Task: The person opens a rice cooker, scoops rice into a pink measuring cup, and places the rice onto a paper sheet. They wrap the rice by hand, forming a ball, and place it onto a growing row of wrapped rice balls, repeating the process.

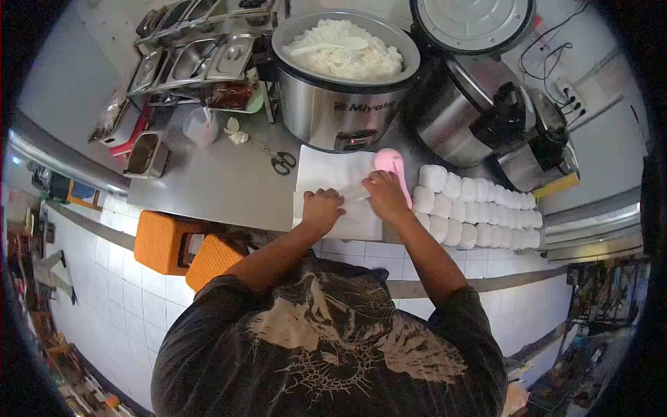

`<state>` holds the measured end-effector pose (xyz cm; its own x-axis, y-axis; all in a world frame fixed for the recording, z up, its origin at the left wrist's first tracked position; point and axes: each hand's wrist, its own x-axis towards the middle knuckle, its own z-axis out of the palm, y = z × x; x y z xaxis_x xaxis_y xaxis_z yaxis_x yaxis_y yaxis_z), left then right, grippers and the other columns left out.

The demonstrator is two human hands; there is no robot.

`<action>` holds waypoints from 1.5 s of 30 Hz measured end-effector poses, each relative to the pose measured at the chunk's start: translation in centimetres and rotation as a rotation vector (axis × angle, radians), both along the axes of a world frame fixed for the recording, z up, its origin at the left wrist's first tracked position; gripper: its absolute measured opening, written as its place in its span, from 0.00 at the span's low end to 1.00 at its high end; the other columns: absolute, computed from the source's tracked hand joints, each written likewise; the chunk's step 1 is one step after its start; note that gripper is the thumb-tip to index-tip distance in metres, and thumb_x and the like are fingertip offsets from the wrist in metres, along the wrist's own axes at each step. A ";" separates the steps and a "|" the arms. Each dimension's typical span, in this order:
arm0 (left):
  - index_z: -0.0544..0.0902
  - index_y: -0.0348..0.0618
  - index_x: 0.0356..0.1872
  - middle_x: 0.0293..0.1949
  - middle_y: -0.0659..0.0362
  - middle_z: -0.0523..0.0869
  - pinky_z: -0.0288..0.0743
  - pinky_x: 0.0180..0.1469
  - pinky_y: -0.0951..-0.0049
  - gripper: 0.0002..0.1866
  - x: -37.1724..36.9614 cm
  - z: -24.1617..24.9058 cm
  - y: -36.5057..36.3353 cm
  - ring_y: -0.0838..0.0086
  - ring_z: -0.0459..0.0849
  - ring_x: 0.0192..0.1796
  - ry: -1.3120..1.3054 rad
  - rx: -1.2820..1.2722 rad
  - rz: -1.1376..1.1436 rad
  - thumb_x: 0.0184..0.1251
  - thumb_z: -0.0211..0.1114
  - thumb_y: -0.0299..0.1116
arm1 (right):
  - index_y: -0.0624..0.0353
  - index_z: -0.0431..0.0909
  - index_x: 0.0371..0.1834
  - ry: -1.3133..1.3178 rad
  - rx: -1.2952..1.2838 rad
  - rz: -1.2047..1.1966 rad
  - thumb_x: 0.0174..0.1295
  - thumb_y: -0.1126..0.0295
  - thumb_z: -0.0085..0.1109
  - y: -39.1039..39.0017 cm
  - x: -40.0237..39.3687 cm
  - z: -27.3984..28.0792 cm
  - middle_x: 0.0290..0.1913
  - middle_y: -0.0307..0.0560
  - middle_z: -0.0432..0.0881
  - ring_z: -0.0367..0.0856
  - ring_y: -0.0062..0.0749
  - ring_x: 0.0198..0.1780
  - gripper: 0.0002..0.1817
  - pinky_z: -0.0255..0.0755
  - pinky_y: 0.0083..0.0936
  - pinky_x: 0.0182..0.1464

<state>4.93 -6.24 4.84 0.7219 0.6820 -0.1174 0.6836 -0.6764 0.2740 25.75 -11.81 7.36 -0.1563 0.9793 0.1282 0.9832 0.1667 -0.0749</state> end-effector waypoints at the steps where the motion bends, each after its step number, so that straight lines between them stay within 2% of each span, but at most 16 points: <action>1: 0.86 0.57 0.55 0.53 0.64 0.85 0.68 0.60 0.52 0.20 0.0 0.0 0.1 0.68 0.81 0.57 -0.027 0.018 -0.019 0.64 0.68 0.48 | 0.51 0.85 0.46 0.030 0.070 0.034 0.61 0.74 0.52 -0.3 -0.7 -0.1 0.57 0.46 0.80 0.72 0.39 0.67 0.14 0.63 0.47 0.72; 4: 0.86 0.56 0.53 0.54 0.65 0.84 0.65 0.63 0.51 0.17 -0.7 -0.5 0.0 0.68 0.80 0.59 -0.135 0.079 -0.073 0.65 0.68 0.45 | 0.53 0.84 0.47 -0.027 0.007 0.181 0.60 0.73 0.53 -1.2 -2.7 -0.8 0.60 0.45 0.79 0.72 0.39 0.69 0.14 0.58 0.47 0.77; 7: 0.87 0.55 0.51 0.54 0.64 0.84 0.65 0.64 0.50 0.16 -2.2 -1.8 0.0 0.68 0.80 0.60 -0.265 0.203 -0.140 0.63 0.69 0.42 | 0.57 0.83 0.47 0.037 -0.085 0.170 0.60 0.73 0.54 -2.7 -2.6 -3.0 0.60 0.48 0.79 0.71 0.41 0.70 0.13 0.59 0.47 0.77; 9: 0.87 0.53 0.50 0.55 0.64 0.83 0.65 0.65 0.49 0.16 -3.0 -3.2 -0.3 0.68 0.80 0.60 -0.320 0.299 -0.205 0.61 0.69 0.40 | 0.58 0.82 0.48 0.053 -0.050 0.147 0.60 0.73 0.54 -4.0 -3.1 -4.2 0.60 0.48 0.79 0.71 0.42 0.70 0.13 0.59 0.47 0.76; 13: 0.84 0.48 0.54 0.54 0.60 0.83 0.65 0.65 0.49 0.18 -3.2 -3.8 -0.7 0.66 0.80 0.61 -0.344 0.245 -0.217 0.62 0.67 0.33 | 0.57 0.80 0.52 0.083 0.186 0.037 0.60 0.73 0.54 -4.7 -4.2 -3.5 0.61 0.49 0.78 0.72 0.44 0.69 0.16 0.57 0.46 0.77; 16: 0.81 0.47 0.58 0.55 0.58 0.83 0.65 0.66 0.49 0.21 -3.0 -0.9 -1.1 0.64 0.79 0.62 -0.368 0.164 -0.152 0.62 0.65 0.29 | 0.54 0.78 0.56 -0.066 0.316 -0.083 0.60 0.73 0.55 -3.2 -4.3 -0.2 0.57 0.48 0.78 0.76 0.43 0.63 0.19 0.62 0.45 0.72; 19: 0.79 0.48 0.61 0.56 0.57 0.83 0.65 0.68 0.50 0.24 -3.2 -0.1 -0.3 0.63 0.79 0.62 -0.333 0.081 -0.156 0.61 0.64 0.28 | 0.51 0.77 0.60 0.030 0.104 -0.117 0.60 0.72 0.56 -1.9 -1.2 -1.9 0.54 0.47 0.78 0.77 0.42 0.59 0.22 0.65 0.46 0.66; 20: 0.80 0.48 0.60 0.56 0.56 0.83 0.66 0.67 0.51 0.23 -3.3 -0.6 0.1 0.62 0.80 0.61 -0.346 0.067 -0.177 0.62 0.64 0.28 | 0.50 0.80 0.58 0.002 0.146 -0.090 0.59 0.73 0.56 -1.4 -0.2 -2.6 0.51 0.45 0.78 0.78 0.40 0.54 0.21 0.66 0.47 0.60; 26: 0.83 0.48 0.55 0.55 0.57 0.85 0.70 0.65 0.55 0.17 -3.7 -3.1 0.6 0.61 0.82 0.59 -0.387 0.077 -0.226 0.65 0.62 0.29 | 0.50 0.84 0.51 -0.033 -0.085 0.112 0.59 0.70 0.59 -3.5 2.0 1.1 0.62 0.48 0.77 0.69 0.44 0.71 0.17 0.57 0.52 0.74; 29: 0.84 0.48 0.54 0.58 0.56 0.84 0.70 0.66 0.52 0.17 -4.4 -2.7 -0.2 0.61 0.81 0.61 -0.368 0.137 -0.231 0.65 0.60 0.28 | 0.52 0.82 0.56 0.137 -0.070 0.163 0.59 0.67 0.59 -4.1 0.1 3.4 0.68 0.51 0.74 0.61 0.47 0.76 0.20 0.50 0.55 0.78; 33: 0.84 0.49 0.55 0.61 0.57 0.82 0.66 0.71 0.48 0.18 -4.4 -2.5 -1.1 0.63 0.78 0.66 -0.334 0.149 -0.193 0.63 0.60 0.29 | 0.62 0.75 0.64 0.060 -0.037 0.177 0.63 0.67 0.55 -3.2 -4.5 0.9 0.71 0.54 0.70 0.62 0.50 0.76 0.25 0.53 0.52 0.77; 36: 0.77 0.48 0.66 0.68 0.55 0.76 0.57 0.75 0.42 0.27 -4.5 -2.6 -1.6 0.63 0.70 0.73 -0.144 0.153 -0.191 0.63 0.60 0.30 | 0.72 0.66 0.71 0.075 -0.106 0.099 0.68 0.68 0.49 -3.3 -5.7 -4.0 0.75 0.61 0.64 0.60 0.54 0.77 0.29 0.54 0.45 0.78; 39: 0.63 0.44 0.76 0.75 0.52 0.66 0.47 0.78 0.37 0.36 -3.0 -3.0 -3.9 0.63 0.59 0.80 -0.087 0.224 -0.124 0.64 0.59 0.31 | 0.74 0.59 0.74 -0.017 -0.065 0.034 0.70 0.65 0.49 -4.3 -6.6 -6.8 0.78 0.64 0.58 0.56 0.59 0.78 0.33 0.51 0.48 0.79; 43: 0.46 0.36 0.80 0.82 0.47 0.46 0.41 0.78 0.36 0.42 -2.5 -3.4 -5.2 0.55 0.45 0.84 -0.012 -0.039 0.023 0.69 0.55 0.33 | 0.76 0.48 0.78 0.239 -0.125 -0.090 0.69 0.59 0.54 -5.0 -7.0 -6.8 0.80 0.70 0.49 0.49 0.64 0.80 0.43 0.44 0.55 0.79; 44: 0.44 0.36 0.81 0.83 0.47 0.44 0.39 0.77 0.31 0.45 -3.1 -5.6 -4.8 0.53 0.43 0.84 -0.129 -0.089 0.067 0.67 0.58 0.36 | 0.75 0.46 0.79 0.295 -0.163 -0.141 0.69 0.56 0.54 -5.5 -7.2 -6.9 0.80 0.70 0.48 0.47 0.64 0.81 0.45 0.42 0.58 0.79; 45: 0.44 0.36 0.81 0.83 0.47 0.43 0.38 0.76 0.29 0.46 -3.5 -5.2 -4.6 0.53 0.42 0.84 -0.083 -0.109 0.083 0.67 0.58 0.37 | 0.75 0.44 0.79 0.353 -0.204 -0.192 0.70 0.54 0.55 -5.9 -7.4 -7.1 0.80 0.71 0.47 0.45 0.64 0.81 0.47 0.40 0.61 0.79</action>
<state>1.47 -10.84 -0.38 0.6738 0.7262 -0.1362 0.7080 -0.5818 0.4002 18.33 -17.72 0.28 0.0497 0.9971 -0.0580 0.9030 -0.0697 -0.4239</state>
